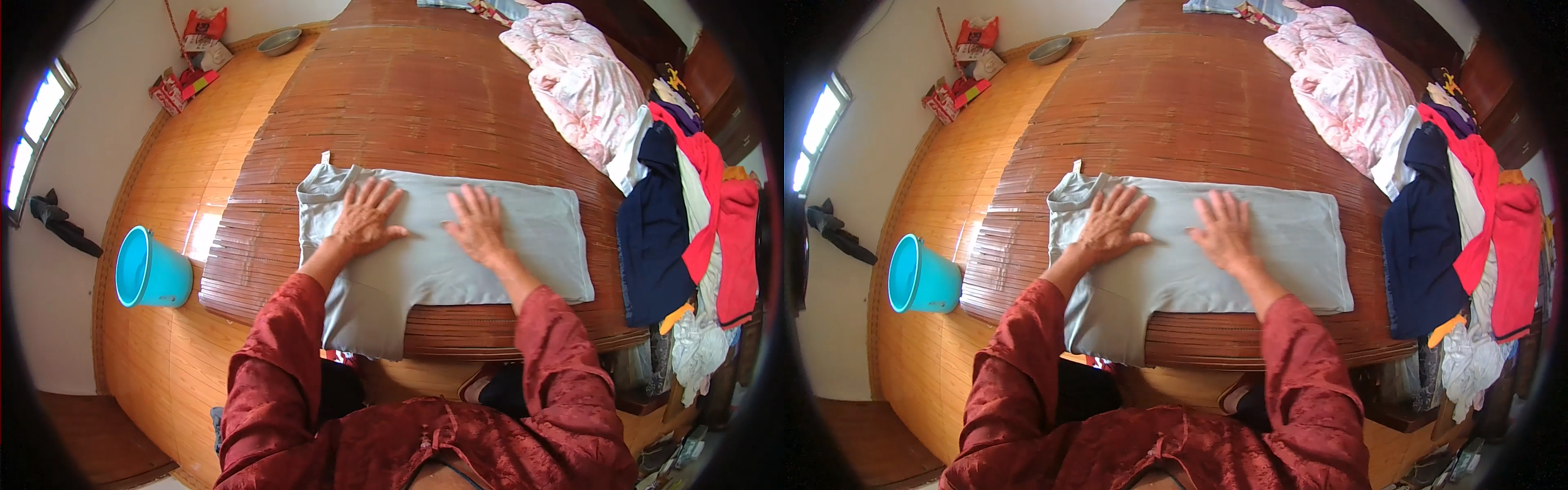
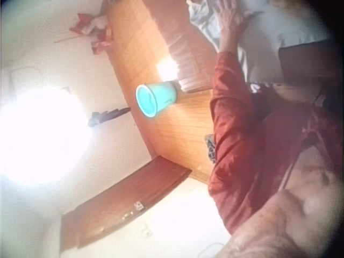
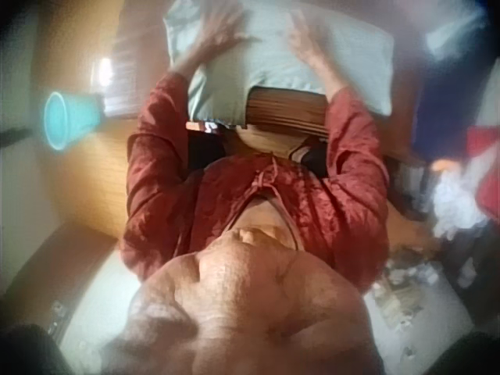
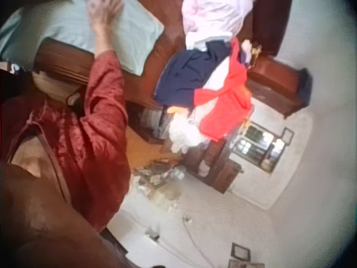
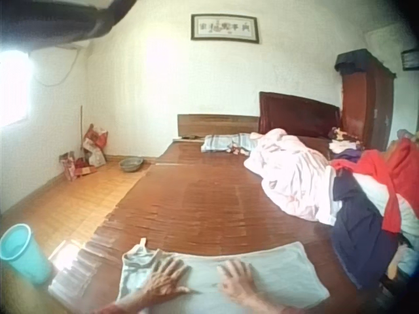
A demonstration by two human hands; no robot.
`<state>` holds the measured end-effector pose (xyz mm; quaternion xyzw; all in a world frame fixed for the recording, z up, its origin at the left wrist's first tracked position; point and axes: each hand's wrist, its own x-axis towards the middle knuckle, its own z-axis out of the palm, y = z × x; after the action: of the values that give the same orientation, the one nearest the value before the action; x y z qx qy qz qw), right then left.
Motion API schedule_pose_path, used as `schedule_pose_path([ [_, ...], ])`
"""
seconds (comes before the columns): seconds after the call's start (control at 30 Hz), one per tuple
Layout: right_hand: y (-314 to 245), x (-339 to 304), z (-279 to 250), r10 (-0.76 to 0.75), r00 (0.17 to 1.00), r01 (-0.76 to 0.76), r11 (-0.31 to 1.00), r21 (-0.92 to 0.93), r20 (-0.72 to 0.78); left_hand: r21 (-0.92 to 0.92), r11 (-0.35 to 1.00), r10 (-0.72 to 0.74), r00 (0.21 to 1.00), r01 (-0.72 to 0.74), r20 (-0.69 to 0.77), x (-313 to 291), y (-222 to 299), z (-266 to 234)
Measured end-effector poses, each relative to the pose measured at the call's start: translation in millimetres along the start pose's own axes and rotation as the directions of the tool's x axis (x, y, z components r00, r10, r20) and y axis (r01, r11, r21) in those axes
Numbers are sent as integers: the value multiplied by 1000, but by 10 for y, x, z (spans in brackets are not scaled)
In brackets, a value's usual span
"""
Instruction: The person folds a navy blue t-shirt and then a grey long-sleeved shirt on a wooden bed surface.
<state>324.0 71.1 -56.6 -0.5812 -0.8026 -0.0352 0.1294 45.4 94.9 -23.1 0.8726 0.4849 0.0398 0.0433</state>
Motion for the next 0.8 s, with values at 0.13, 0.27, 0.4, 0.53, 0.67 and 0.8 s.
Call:
schedule_pose_path([
  [0.13, 1224, -353, -114, 254, 967, -249, 946, -208, -4, 20, 997, -78, 997, 79, -20, -114, -603, -129],
  [0.27, 1879, -703, -365, 572, 817, -548, 808, -217, 65, -55, 994, -99, 981, 91, -166, -211, -857, -81],
  [0.4, 1848, -697, -411, 592, 801, -571, 801, -180, 90, -293, 951, -217, 894, 103, -392, -128, -1041, 4],
  [0.53, 1824, -702, -437, 588, 804, -571, 805, -164, 91, -371, 876, -434, 842, 309, -322, 110, -1331, -154],
  [0.67, 1790, -719, -455, 586, 805, -569, 807, -157, 95, -170, 911, -409, 874, 376, -261, 305, -1339, -343],
  [0.8, 1810, -737, -454, 585, 806, -571, 808, -146, 83, -135, 938, -326, 945, 318, -38, 422, -1250, -474],
])
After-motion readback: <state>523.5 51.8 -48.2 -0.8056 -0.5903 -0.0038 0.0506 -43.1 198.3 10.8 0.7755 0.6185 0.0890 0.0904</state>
